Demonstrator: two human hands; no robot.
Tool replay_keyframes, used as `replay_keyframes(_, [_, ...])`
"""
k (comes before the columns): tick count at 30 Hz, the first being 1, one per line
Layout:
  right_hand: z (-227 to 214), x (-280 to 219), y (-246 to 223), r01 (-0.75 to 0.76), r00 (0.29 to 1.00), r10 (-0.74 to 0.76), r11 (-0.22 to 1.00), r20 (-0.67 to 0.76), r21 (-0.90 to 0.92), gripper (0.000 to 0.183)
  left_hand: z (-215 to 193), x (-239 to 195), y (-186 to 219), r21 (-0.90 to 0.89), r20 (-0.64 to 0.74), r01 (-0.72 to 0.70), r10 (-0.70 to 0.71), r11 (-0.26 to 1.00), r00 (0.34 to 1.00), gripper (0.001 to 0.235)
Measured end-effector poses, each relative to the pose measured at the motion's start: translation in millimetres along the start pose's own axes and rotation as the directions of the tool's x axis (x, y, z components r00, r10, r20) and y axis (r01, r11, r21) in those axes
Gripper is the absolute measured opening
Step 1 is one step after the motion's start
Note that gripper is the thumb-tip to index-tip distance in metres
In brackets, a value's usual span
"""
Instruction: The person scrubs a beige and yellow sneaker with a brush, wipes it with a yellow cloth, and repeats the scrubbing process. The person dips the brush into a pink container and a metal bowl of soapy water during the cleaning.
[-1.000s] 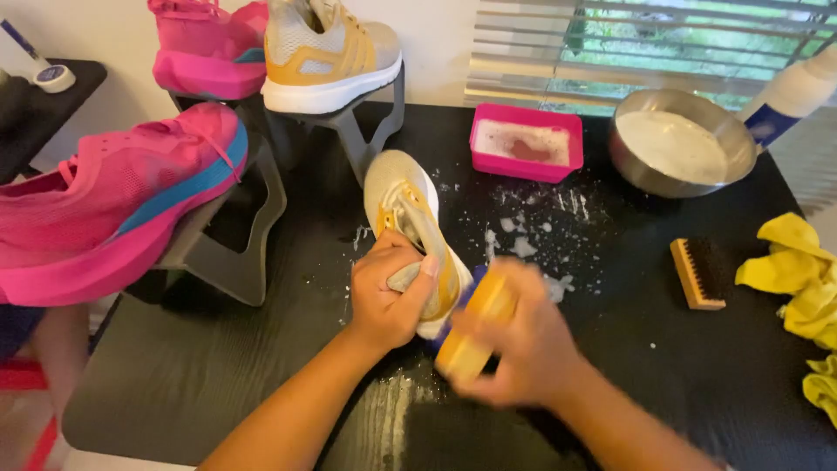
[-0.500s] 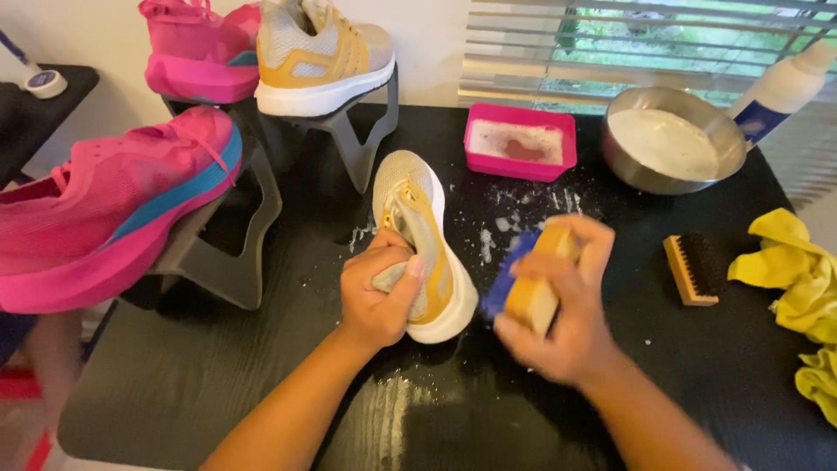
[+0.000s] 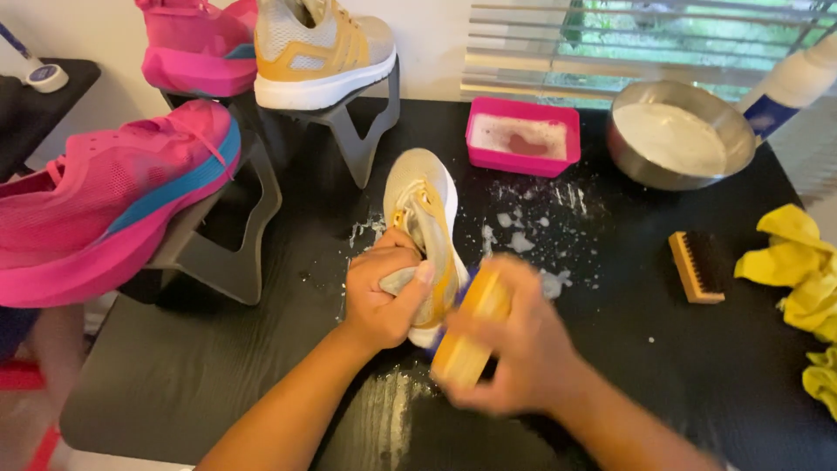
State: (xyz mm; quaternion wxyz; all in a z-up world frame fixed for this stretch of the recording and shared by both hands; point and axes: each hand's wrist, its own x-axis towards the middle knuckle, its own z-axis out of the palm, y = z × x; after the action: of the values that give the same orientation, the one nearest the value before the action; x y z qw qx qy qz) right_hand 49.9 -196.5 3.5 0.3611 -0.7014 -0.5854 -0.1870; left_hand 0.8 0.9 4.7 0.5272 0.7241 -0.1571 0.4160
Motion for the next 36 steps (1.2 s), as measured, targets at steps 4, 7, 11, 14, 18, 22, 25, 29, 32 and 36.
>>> replay_keyframes(4, [-15.7,8.5,7.0,-0.22,0.97,0.213,0.974,-0.118,-0.058,0.05,1.4,1.6,1.2,0.043,-0.006,0.008,-0.007,0.999,1.0,0.042])
replay_keyframes(7, [-5.7,-0.7,-4.4,-0.096,0.994,0.092,0.993,-0.062,-0.064,0.059,1.4,4.5,3.3,0.054,-0.017,0.001,0.0,0.999,1.0,0.041])
replay_keyframes(11, [-7.9,9.4,7.4,-0.155,0.988,0.156,0.985,0.004,-0.077,0.054,0.9,-0.7,-0.9,0.11,-0.003,0.008,-0.008,0.994,1.0,0.042])
replay_keyframes(14, [-18.0,11.6,7.3,-0.2,0.973,0.185,0.974,-0.141,-0.104,0.045,1.4,0.2,0.0,0.087,-0.036,0.025,-0.022,0.996,0.999,0.043])
replay_keyframes(18, [2.2,-7.7,3.2,0.013,0.999,-0.012,1.0,0.043,-0.023,0.063,2.1,-0.1,3.3,0.095,0.002,0.013,-0.013,0.995,1.0,0.042])
replay_keyframes(22, [-7.5,4.6,16.6,-0.15,0.987,0.14,0.98,-0.082,-0.132,0.053,2.7,-1.7,-2.9,0.133,-0.002,0.041,-0.041,0.99,0.999,0.041])
replay_keyframes(25, [-2.9,-1.1,5.1,-0.112,0.992,0.105,0.988,-0.069,-0.104,0.053,4.1,-1.7,-4.4,0.167,-0.008,0.067,-0.067,0.984,0.998,0.04])
replay_keyframes(29, [13.1,-7.2,9.9,-0.026,0.996,0.035,0.993,0.078,-0.114,0.059,4.5,-2.0,-4.0,0.183,-0.004,0.064,-0.064,0.981,0.998,0.042])
replay_keyframes(32, [-8.9,9.6,25.2,-0.187,0.979,0.164,0.961,-0.125,-0.203,0.042,2.4,-4.0,-10.0,0.198,-0.046,0.113,-0.105,0.974,0.993,0.043])
replay_keyframes(36, [1.5,-7.3,12.8,-0.142,0.985,0.132,0.985,-0.108,-0.094,0.061,5.3,-1.2,-4.2,0.16,-0.078,0.147,-0.135,0.976,0.988,0.04])
